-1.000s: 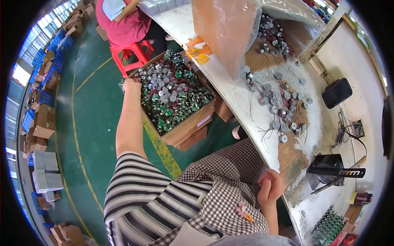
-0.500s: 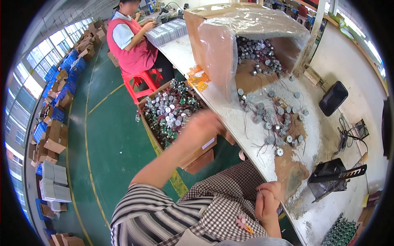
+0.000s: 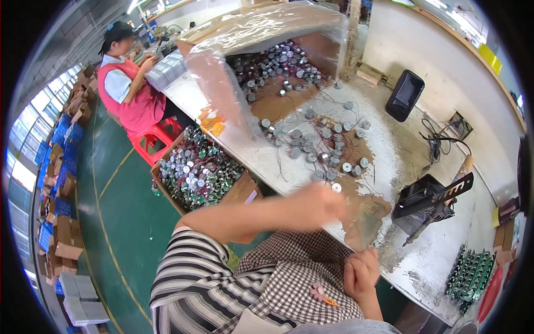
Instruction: The person connects small wired components to a circuit board by hand, repeatedly picking the components from the table and attaching their wires to the board.
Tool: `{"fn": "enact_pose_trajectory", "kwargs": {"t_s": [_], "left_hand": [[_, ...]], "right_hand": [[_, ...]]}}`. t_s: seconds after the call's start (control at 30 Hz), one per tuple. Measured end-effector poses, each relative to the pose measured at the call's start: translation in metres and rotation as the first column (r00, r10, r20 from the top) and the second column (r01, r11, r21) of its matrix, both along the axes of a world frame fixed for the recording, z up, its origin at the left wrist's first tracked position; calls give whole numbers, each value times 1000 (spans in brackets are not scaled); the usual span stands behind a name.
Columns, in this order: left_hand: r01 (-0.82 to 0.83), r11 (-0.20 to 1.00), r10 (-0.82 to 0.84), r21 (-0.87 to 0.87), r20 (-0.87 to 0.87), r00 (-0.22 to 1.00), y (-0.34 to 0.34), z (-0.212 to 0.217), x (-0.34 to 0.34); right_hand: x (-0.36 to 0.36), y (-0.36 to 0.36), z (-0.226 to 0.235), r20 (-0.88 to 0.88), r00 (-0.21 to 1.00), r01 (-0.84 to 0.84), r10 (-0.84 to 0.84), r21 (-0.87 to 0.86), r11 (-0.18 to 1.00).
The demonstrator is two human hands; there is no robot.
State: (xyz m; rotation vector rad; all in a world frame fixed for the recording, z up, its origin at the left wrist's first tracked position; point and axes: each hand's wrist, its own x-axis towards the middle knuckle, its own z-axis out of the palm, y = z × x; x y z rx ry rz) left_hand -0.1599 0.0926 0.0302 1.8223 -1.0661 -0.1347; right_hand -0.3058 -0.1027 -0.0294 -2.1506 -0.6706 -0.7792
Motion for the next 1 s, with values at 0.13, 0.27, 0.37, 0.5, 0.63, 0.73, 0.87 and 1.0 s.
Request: {"fn": "enact_pose_trajectory", "kwargs": {"t_s": [0.13, 0.27, 0.37, 0.5, 0.63, 0.73, 0.87, 1.0], "left_hand": [[-557, 824, 566, -101, 161, 808, -8, 31, 151], [-880, 407, 821, 247, 323, 470, -36, 36, 282], [-836, 192, 792, 514, 422, 441, -45, 41, 341], [-892, 202, 812, 405, 440, 384, -1, 18, 427], [-827, 296, 660, 479, 524, 539, 24, -1, 461], [-750, 321, 576, 579, 509, 640, 8, -2, 449], [-660, 353, 461, 664, 491, 740, 2, -2, 417], [-637, 579, 514, 510, 378, 770, 42, -15, 377]], "right_hand": [[-23, -25, -5, 8, 991, 136, -136, -39, 990], [-34, -45, 6, -11, 929, 370, -370, 13, 929], [-35, -65, 0, -49, 807, 586, -588, 189, 788], [-28, -72, -13, -147, 805, 589, -575, 316, 743], [-28, -69, -12, -221, 804, 589, -552, 425, 687], [-31, -70, -11, -252, 802, 594, -541, 424, 684], [-28, -72, -12, -213, 832, 551, -513, 422, 720], [-27, -70, -11, -148, 864, 494, -482, 439, 751]]}}
